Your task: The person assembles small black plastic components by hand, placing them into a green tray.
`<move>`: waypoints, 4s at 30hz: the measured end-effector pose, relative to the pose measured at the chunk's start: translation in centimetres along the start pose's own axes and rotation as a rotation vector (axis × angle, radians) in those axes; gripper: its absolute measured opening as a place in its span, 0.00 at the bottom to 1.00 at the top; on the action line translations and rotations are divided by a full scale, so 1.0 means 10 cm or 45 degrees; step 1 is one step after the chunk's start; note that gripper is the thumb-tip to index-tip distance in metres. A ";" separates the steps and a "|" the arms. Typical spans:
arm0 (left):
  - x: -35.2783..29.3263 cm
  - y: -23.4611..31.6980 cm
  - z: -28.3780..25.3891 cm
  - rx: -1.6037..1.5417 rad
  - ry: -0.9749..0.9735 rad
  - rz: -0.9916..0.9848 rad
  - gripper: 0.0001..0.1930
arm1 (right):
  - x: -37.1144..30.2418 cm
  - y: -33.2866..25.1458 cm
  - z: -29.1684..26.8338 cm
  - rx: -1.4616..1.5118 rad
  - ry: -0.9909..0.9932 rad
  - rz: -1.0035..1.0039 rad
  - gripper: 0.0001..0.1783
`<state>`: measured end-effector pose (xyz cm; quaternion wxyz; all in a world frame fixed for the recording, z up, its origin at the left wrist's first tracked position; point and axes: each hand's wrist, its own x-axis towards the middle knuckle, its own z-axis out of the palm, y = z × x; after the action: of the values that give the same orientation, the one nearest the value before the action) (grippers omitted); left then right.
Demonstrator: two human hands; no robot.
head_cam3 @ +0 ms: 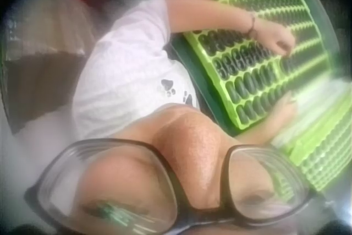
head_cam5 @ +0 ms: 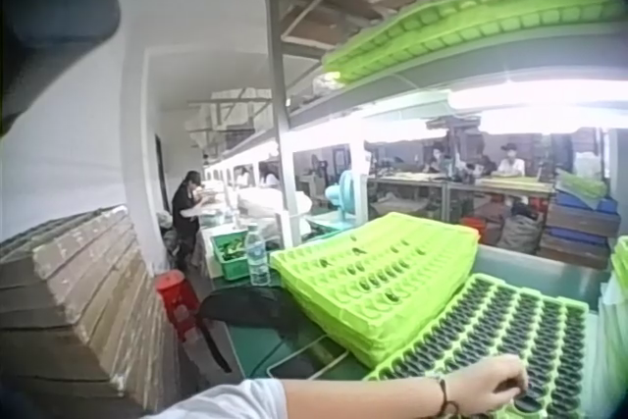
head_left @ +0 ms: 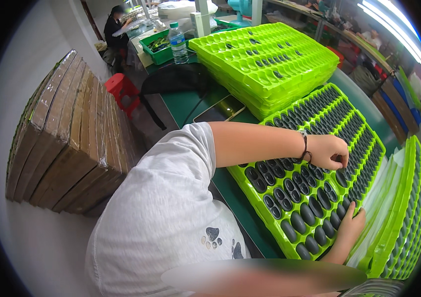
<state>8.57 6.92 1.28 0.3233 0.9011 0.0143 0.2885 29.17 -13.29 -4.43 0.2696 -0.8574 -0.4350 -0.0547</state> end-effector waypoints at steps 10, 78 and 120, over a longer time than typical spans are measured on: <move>0.10 -0.12 0.15 0.066 -0.056 -0.109 0.11 | -0.01 -0.02 -0.03 -0.085 0.020 -0.028 0.33; 0.11 -0.34 0.17 0.312 -0.102 -0.010 0.09 | 0.03 -0.24 -0.01 0.245 0.379 -0.360 0.05; -0.10 0.57 0.25 0.280 -0.153 0.103 0.06 | -0.03 -0.27 -0.11 1.965 -0.010 -0.051 0.08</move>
<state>8.14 0.78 2.55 0.2110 0.9466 -0.0098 0.2435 27.08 -12.81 -2.44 0.7884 -0.4187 -0.3665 0.2623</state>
